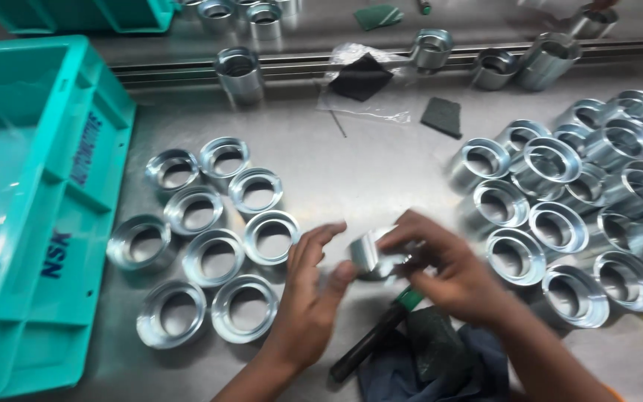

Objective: Inspecting and sorting metal rings at a fabrication workbench.

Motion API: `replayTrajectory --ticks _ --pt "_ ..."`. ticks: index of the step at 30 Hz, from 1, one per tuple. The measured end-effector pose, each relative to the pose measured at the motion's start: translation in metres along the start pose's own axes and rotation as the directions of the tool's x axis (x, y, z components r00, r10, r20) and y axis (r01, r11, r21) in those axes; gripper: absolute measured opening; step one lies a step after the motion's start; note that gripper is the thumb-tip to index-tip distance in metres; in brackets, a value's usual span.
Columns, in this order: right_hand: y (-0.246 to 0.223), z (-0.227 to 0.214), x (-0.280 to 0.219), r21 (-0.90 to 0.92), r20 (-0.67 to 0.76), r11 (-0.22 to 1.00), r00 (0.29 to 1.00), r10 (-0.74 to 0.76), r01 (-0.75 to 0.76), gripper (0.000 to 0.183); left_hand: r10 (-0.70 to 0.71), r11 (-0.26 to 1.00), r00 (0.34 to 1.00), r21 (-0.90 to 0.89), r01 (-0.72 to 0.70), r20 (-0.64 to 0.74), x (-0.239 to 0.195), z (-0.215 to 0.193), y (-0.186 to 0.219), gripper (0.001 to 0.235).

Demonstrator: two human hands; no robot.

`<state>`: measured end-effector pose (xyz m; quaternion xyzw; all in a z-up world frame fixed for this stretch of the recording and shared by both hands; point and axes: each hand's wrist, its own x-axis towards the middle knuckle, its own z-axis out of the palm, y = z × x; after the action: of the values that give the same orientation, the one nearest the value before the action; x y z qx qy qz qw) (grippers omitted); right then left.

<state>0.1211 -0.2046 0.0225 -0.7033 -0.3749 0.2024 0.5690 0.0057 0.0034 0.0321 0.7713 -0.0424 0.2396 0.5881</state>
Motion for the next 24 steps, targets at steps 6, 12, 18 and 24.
replayTrajectory --ticks 6,12,18,24 --pt "-0.016 0.032 0.01 -0.46 -0.044 0.837 0.934 -0.354 0.295 0.05 -0.332 0.763 0.849 -0.412 0.498 0.412 -0.022 0.006 -0.022 0.043" --pt "-0.006 0.032 0.013 0.436 0.028 0.871 0.97 0.24 -0.228 0.046 0.179 0.983 0.954 0.002 -0.184 0.24 -0.039 0.016 -0.019 0.042" --pt "-0.002 0.033 -0.002 -0.304 -0.123 0.946 0.981 -0.153 0.109 0.048 -0.004 0.976 0.942 -0.205 0.077 0.336 -0.038 0.016 -0.01 0.048" --pt "0.047 0.021 -0.019 0.316 0.165 0.898 0.95 0.264 -0.304 0.024 0.022 0.996 0.947 -0.084 0.005 0.32 -0.041 0.018 -0.015 0.042"
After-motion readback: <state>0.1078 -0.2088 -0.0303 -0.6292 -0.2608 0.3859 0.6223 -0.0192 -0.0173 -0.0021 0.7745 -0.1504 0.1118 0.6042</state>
